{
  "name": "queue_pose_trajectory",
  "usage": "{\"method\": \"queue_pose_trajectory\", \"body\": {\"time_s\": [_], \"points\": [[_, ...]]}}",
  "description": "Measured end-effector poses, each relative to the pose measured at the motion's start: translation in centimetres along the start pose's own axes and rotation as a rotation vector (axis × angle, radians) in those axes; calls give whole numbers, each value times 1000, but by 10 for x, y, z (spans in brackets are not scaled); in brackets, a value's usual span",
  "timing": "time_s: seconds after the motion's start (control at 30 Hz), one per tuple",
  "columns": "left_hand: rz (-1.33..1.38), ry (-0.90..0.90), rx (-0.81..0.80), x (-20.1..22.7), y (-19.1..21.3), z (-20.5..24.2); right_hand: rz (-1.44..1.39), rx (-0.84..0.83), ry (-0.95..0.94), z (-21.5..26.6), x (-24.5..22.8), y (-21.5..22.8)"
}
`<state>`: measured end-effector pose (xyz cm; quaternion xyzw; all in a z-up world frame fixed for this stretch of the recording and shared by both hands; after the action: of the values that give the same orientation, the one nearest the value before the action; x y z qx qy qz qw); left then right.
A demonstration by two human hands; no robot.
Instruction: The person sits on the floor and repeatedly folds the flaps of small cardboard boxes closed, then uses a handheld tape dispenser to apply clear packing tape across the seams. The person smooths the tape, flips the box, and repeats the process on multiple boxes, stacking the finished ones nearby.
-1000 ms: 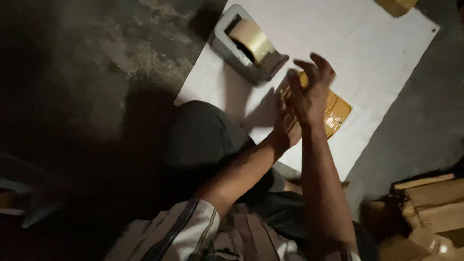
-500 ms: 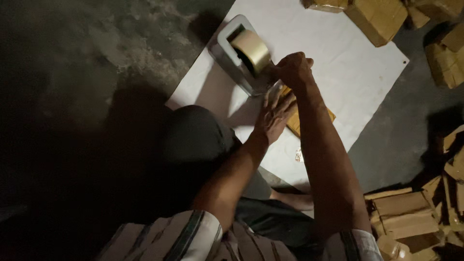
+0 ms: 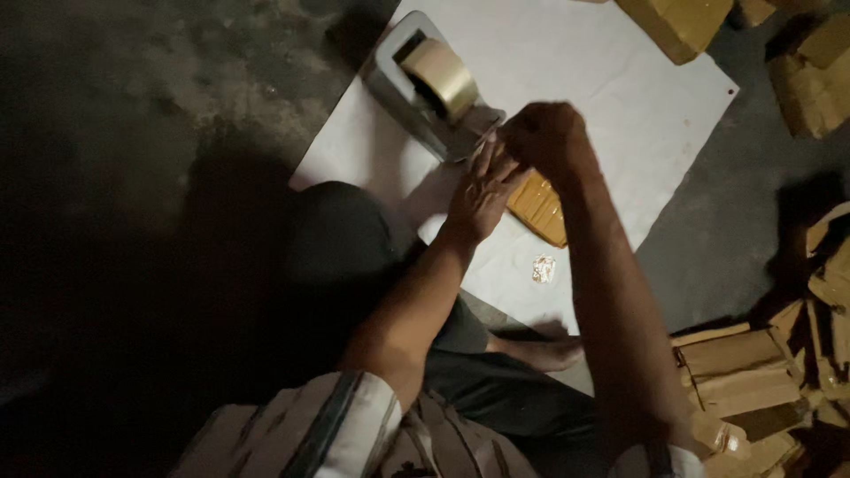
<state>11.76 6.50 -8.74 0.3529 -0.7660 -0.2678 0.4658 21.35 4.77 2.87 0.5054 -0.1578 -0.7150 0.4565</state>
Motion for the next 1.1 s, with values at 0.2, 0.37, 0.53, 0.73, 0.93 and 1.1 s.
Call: {"method": "queue_pose_trajectory", "body": {"time_s": [0.2, 0.37, 0.53, 0.73, 0.93, 1.1], "points": [[107, 72, -133, 4, -3, 2, -339, 83, 76, 8, 41, -10], [10, -70, -127, 28, 6, -6, -293, 33, 56, 4, 68, -10], [306, 241, -86, 10, 6, -7, -347, -19, 29, 3, 81, -17], [273, 220, -192, 12, 2, -17, -165, -2, 72, 1, 81, -15], [47, 118, -96, 28, 34, -20, -235, -198, 210, -13, 71, -20], [-120, 143, -252, 33, 18, -6, -151, -132, 280, -13, 78, -24]]}}
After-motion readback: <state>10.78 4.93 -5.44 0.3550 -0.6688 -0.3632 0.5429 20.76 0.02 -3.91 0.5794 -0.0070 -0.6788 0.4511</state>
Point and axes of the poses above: each hand's wrist, its own z-axis away from the middle knuckle, its own y-axis out of the back of the hand, x = y × z, the point moved 9 cm from there along -z, towards the middle knuckle, and after that the axes turned 5 degrees about -y, right-handed, at the moved point
